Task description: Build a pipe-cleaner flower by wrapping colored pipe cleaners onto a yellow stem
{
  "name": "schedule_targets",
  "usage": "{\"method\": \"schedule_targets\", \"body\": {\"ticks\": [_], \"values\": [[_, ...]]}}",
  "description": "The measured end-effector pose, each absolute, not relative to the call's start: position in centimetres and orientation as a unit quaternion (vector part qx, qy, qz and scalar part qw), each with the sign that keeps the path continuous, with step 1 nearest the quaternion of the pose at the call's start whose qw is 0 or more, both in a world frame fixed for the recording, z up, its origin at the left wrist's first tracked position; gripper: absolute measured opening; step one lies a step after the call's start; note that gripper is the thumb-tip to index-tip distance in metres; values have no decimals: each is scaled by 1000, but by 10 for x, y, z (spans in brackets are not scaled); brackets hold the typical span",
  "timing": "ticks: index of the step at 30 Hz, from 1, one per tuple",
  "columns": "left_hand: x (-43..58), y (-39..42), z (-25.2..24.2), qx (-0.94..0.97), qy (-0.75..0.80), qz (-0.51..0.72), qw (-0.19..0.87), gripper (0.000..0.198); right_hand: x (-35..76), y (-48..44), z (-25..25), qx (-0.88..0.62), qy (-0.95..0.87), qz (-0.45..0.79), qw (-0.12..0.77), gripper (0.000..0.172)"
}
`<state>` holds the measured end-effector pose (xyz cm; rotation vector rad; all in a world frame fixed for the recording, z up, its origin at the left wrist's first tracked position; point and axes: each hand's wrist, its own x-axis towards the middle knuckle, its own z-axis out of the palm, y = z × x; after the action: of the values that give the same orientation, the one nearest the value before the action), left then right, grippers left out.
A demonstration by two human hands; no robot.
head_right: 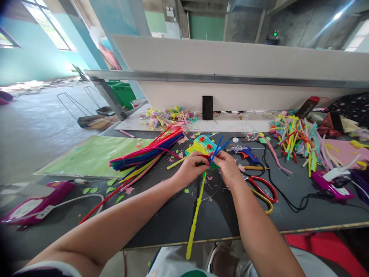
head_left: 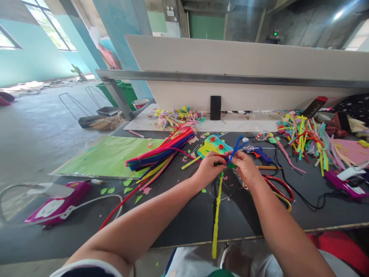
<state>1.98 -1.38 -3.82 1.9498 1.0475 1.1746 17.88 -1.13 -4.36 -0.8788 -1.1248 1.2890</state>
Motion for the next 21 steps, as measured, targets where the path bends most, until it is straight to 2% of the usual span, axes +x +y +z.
{"method": "schedule_targets", "body": {"ticks": [3, 9, 16, 21], "values": [[20, -10, -45, 737, 388, 471, 290, 8, 179, -7, -51, -441, -490, 475, 583, 19], [18, -2, -55, 732, 398, 491, 254, 7, 179, -7, -52, -523, -599, 239, 557, 16], [11, 8, -61, 685, 452, 503, 271, 5, 178, -15, -47, -467, -701, 167, 513, 13], [8, 12, -65, 647, 469, 488, 352, 5, 182, -13, -48, -485, -681, 135, 532, 14]]}}
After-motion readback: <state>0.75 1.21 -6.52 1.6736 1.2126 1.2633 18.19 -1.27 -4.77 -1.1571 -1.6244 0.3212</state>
